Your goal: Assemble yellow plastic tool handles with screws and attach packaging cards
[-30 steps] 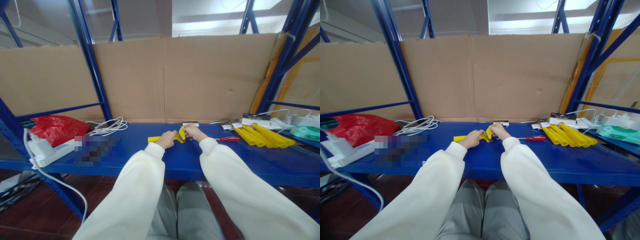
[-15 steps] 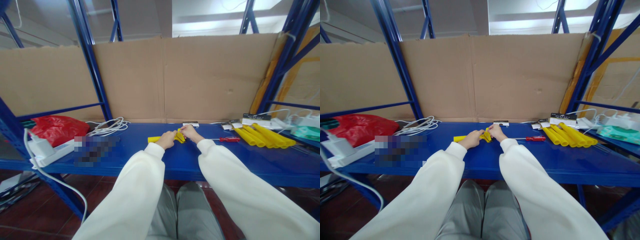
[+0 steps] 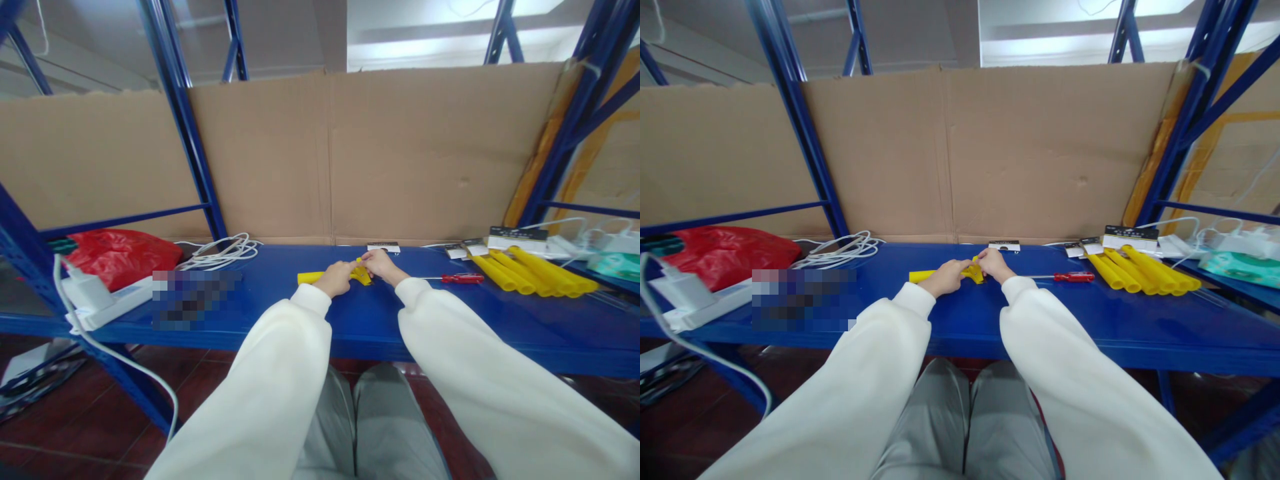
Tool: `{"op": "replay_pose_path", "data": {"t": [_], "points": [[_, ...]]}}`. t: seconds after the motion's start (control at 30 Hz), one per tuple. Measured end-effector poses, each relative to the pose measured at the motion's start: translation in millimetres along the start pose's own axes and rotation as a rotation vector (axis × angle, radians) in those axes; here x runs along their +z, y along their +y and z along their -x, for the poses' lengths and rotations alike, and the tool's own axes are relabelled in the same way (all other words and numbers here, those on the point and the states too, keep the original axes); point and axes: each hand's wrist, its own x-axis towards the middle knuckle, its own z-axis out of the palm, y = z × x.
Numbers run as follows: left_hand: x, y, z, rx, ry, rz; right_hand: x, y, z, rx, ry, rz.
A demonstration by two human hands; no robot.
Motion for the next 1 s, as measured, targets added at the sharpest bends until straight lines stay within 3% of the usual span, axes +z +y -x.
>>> {"op": "replay_pose_path", "data": {"t": [0.3,0.5,0.7,1.0], "points": [[2.2,-2,-2,0.044,0.009,-0.041,-2,-1,1,-0.006,-0.013,0.043],[3.2,-3,-4,0.044,0.014,-0.057,-14,-4,-1,-0.081,0.090,0.068],[2.9,-4,-3,0.055,0.005,-0.042,-22,2,0,-0.078,0.098,0.073],[7.6,-7,-5,0.248,0.170,0.091,-24,5,-1,0.056,-0.028,-0.272]]}}
